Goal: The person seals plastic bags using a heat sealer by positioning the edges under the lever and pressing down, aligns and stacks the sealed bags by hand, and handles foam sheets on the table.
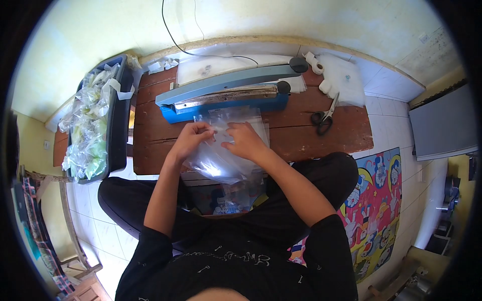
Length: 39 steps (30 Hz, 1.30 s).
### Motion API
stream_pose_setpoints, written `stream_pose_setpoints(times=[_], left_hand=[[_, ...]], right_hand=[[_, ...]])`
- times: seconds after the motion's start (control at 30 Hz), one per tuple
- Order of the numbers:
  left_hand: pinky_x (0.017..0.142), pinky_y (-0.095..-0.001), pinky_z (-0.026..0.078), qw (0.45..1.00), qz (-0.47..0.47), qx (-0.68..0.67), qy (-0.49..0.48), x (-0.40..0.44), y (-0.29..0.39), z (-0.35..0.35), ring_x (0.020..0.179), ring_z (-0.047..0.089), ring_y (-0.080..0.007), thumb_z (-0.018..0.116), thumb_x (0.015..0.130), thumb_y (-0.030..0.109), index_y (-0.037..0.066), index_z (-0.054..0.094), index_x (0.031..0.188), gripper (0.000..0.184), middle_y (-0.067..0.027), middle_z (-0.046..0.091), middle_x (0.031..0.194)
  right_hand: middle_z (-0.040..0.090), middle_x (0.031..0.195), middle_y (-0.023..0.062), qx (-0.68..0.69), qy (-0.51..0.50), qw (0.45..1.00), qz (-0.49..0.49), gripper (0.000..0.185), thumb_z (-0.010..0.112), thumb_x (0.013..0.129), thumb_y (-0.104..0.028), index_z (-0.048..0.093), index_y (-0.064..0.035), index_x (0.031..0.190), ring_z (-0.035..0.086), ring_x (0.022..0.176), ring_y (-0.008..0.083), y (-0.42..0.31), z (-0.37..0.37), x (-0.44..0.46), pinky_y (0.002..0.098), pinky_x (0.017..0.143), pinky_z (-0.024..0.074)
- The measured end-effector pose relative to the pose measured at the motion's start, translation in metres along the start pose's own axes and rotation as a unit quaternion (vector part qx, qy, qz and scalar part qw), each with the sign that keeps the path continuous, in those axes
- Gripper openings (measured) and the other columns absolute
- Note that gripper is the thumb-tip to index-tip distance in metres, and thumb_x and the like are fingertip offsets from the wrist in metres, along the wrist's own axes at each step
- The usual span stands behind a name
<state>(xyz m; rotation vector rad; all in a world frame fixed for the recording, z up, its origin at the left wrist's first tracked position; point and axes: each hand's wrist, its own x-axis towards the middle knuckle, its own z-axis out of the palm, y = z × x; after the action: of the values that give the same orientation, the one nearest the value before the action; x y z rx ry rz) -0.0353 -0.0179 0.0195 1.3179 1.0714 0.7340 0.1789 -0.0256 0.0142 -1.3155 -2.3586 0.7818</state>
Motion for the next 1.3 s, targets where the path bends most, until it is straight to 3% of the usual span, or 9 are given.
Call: stream_pose_setpoints(times=[0.13, 0.2, 0.3, 0.43, 0.53, 0.6, 0.83, 1.13, 1.3], left_hand=[[0.055, -0.0191, 0.041, 0.99, -0.007, -0.138, 0.019, 0.0, 0.019, 0.001, 0.059, 0.054, -0.0056, 0.06, 0.091, 0.019, 0.003, 0.065, 0.094, 0.017, -0.0008, 0.063, 0.073], [0.052, -0.0181, 0.038, 0.984, -0.02, -0.166, 0.059, 0.0, 0.027, 0.006, 0.056, 0.051, -0.0042, 0.059, 0.092, 0.019, 0.004, 0.065, 0.093, 0.016, 0.001, 0.061, 0.07], [0.048, -0.0173, 0.034, 0.969, -0.036, -0.209, 0.13, 0.005, 0.024, 0.006, 0.053, 0.048, -0.0028, 0.058, 0.093, 0.022, 0.006, 0.066, 0.093, 0.018, 0.0027, 0.057, 0.066], [0.048, -0.0184, 0.032, 0.938, -0.075, -0.258, 0.217, 0.006, 0.029, 0.008, 0.051, 0.047, -0.0037, 0.057, 0.093, 0.028, 0.007, 0.066, 0.093, 0.023, 0.0035, 0.053, 0.062], [0.047, -0.0194, 0.032, 0.943, -0.051, -0.243, 0.22, 0.014, 0.016, 0.004, 0.052, 0.049, -0.0048, 0.057, 0.094, 0.031, 0.007, 0.066, 0.093, 0.025, 0.0026, 0.057, 0.064], [0.047, -0.0197, 0.032, 0.939, -0.052, -0.248, 0.231, 0.016, 0.014, 0.008, 0.053, 0.051, -0.0052, 0.057, 0.094, 0.031, 0.007, 0.066, 0.095, 0.025, 0.0015, 0.059, 0.066], [0.049, -0.02, 0.034, 0.93, -0.025, -0.268, 0.25, 0.026, 0.006, 0.019, 0.057, 0.056, -0.0068, 0.06, 0.092, 0.026, 0.007, 0.066, 0.105, 0.024, -0.0008, 0.065, 0.074], [0.052, -0.0207, 0.036, 0.938, -0.03, -0.236, 0.252, 0.03, 0.007, 0.015, 0.061, 0.055, -0.0068, 0.062, 0.09, 0.023, 0.005, 0.067, 0.102, 0.023, -0.0031, 0.067, 0.079], [0.055, -0.0209, 0.037, 0.94, -0.013, -0.235, 0.248, 0.031, -0.001, 0.013, 0.063, 0.054, -0.0062, 0.065, 0.089, 0.023, 0.003, 0.068, 0.1, 0.023, -0.0027, 0.067, 0.079]], right_hand=[[0.066, 0.104, 0.0178, 0.141, 0.068, 0.988, -0.015, 0.028, 0.074, 0.072, -0.024, 0.067, -0.0002, 0.084, 0.062, 0.098, 0.03, 0.009, -0.023, 0.005, 0.0385, 0.089, 0.0455], [0.069, 0.09, 0.0135, 0.32, -0.049, 0.939, 0.119, 0.022, 0.074, 0.074, -0.018, 0.065, 0.0012, 0.082, 0.066, 0.084, 0.0211, 0.012, -0.043, 0.008, 0.032, 0.074, 0.0502], [0.068, 0.079, 0.0089, 0.423, -0.117, 0.889, 0.136, 0.02, 0.072, 0.078, -0.016, 0.065, 0.0017, 0.083, 0.066, 0.075, 0.015, 0.015, -0.062, 0.005, 0.0266, 0.069, 0.0495], [0.068, 0.081, 0.0099, 0.426, -0.076, 0.883, 0.18, 0.021, 0.071, 0.08, -0.016, 0.063, 0.0016, 0.087, 0.066, 0.074, 0.0152, 0.019, -0.084, 0.004, 0.0258, 0.07, 0.0504], [0.068, 0.081, 0.0092, 0.401, -0.009, 0.887, 0.228, 0.021, 0.071, 0.08, -0.018, 0.063, -0.0008, 0.089, 0.067, 0.075, 0.0169, 0.029, -0.09, 0.005, 0.0268, 0.072, 0.0515], [0.068, 0.085, 0.01, 0.486, 0.076, 0.826, 0.276, 0.022, 0.068, 0.083, -0.02, 0.062, -0.0008, 0.093, 0.068, 0.075, 0.0195, 0.026, -0.09, 0.002, 0.0302, 0.068, 0.052], [0.067, 0.083, 0.0087, 0.489, 0.052, 0.816, 0.304, 0.017, 0.066, 0.086, -0.018, 0.062, -0.0031, 0.093, 0.068, 0.072, 0.0177, 0.032, -0.087, -0.002, 0.03, 0.067, 0.0546], [0.068, 0.081, 0.0091, 0.478, 0.043, 0.822, 0.305, 0.018, 0.062, 0.089, -0.017, 0.063, 0.0007, 0.094, 0.067, 0.069, 0.0154, 0.037, -0.091, -0.005, 0.0271, 0.065, 0.0546], [0.066, 0.078, 0.0094, 0.479, 0.095, 0.827, 0.279, 0.018, 0.067, 0.086, -0.015, 0.062, 0.0026, 0.086, 0.068, 0.069, 0.017, 0.038, -0.092, -0.005, 0.0277, 0.064, 0.0555]])
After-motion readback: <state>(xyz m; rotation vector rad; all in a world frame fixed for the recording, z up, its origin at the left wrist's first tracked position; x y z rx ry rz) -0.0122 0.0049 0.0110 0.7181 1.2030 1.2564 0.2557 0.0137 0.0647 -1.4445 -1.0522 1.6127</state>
